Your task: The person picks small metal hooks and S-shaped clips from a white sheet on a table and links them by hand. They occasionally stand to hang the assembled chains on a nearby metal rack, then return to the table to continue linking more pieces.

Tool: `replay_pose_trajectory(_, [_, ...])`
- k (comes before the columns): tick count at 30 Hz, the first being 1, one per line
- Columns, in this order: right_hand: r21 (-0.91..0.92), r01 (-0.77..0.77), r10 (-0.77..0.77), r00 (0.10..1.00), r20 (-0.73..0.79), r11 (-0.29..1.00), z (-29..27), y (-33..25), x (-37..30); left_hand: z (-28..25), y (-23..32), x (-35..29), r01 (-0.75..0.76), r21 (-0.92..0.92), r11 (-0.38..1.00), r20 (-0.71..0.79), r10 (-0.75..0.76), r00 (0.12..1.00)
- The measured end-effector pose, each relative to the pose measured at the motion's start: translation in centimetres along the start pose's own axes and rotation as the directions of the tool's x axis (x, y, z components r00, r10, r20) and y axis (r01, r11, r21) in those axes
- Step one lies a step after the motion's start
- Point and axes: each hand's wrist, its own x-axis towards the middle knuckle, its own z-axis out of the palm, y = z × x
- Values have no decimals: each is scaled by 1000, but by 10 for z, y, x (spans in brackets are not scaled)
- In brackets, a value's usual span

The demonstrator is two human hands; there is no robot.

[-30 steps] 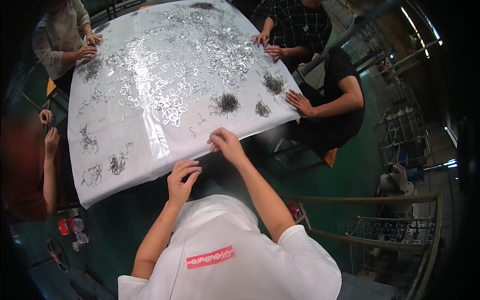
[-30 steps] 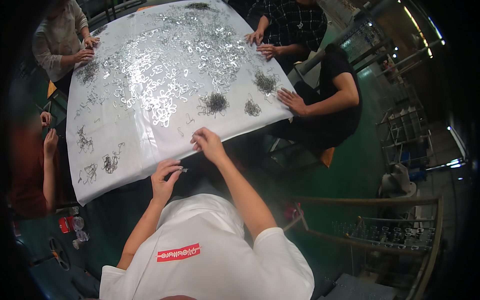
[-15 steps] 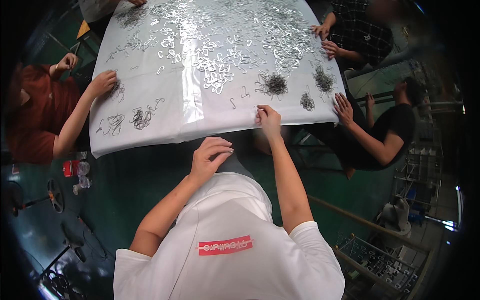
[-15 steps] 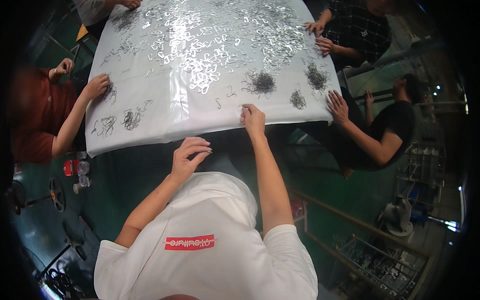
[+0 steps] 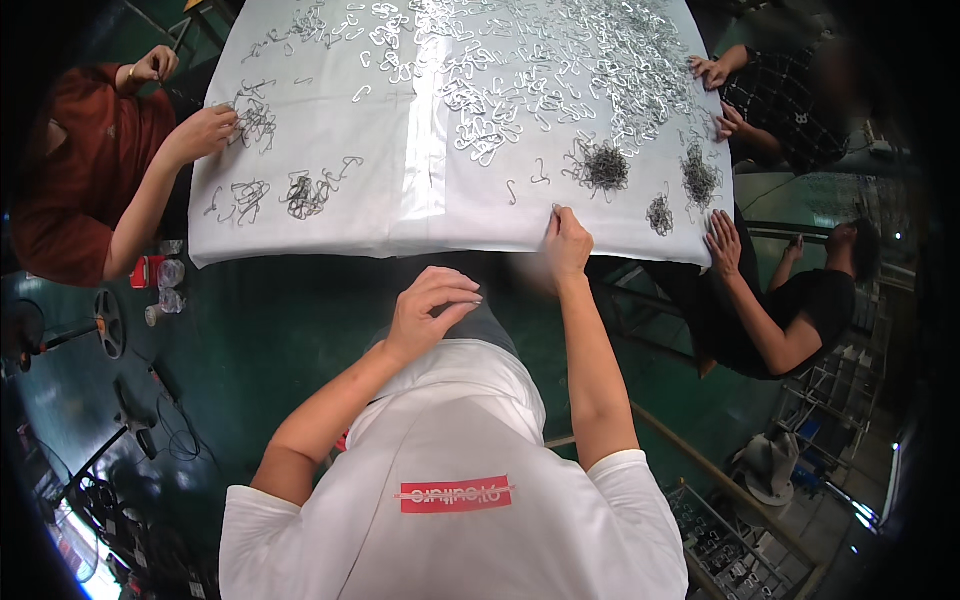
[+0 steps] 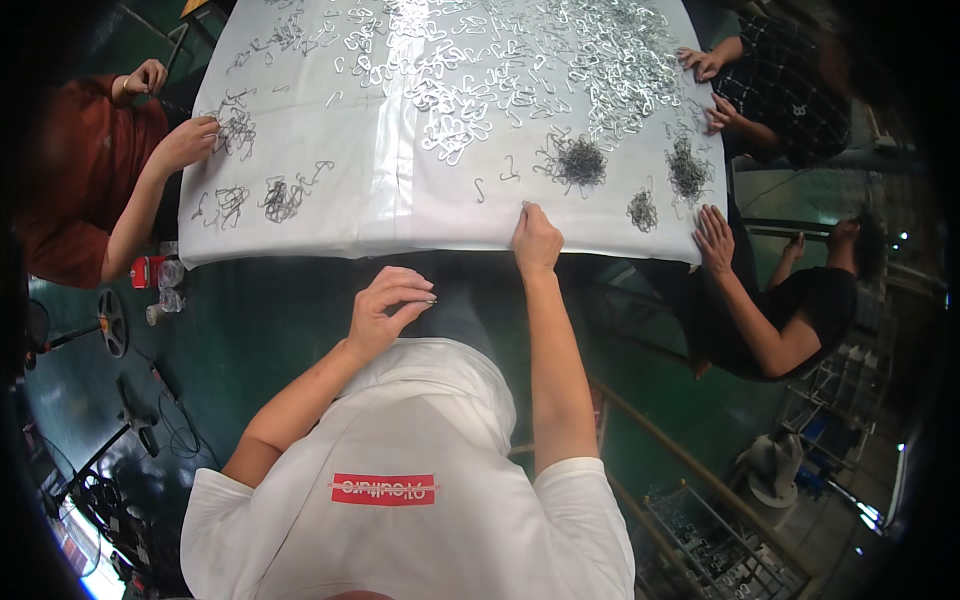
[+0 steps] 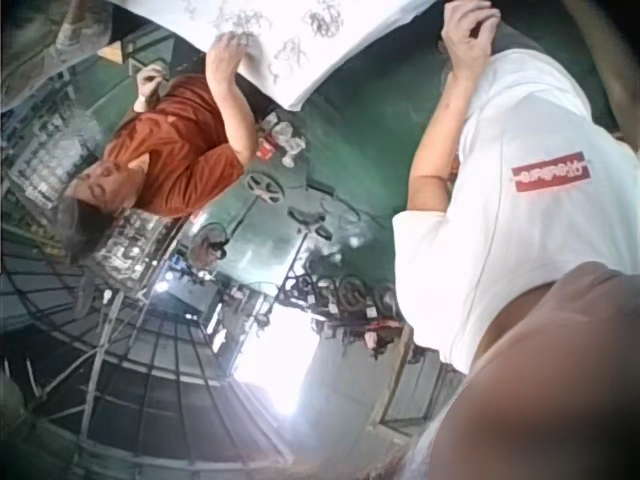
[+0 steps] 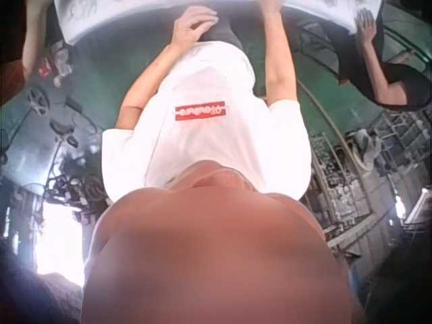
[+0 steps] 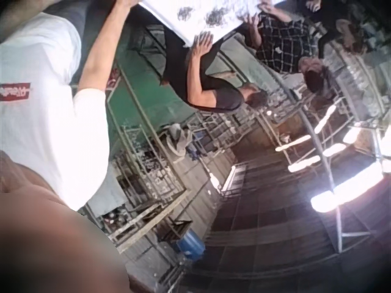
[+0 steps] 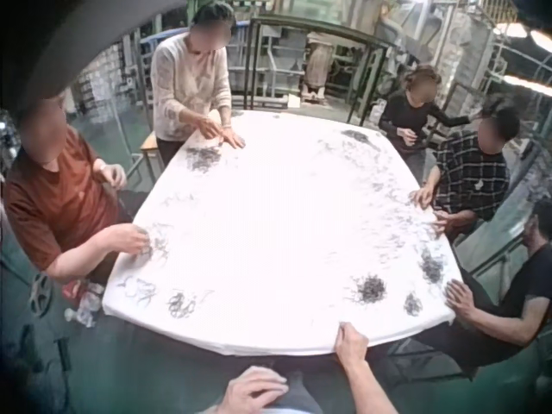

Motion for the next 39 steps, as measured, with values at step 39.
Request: replay_pose_trajectory(39, [835,-545,271,816,511,67,-138,-114,-54,37,21,29,-10,-18,1000,-2,10,1000])
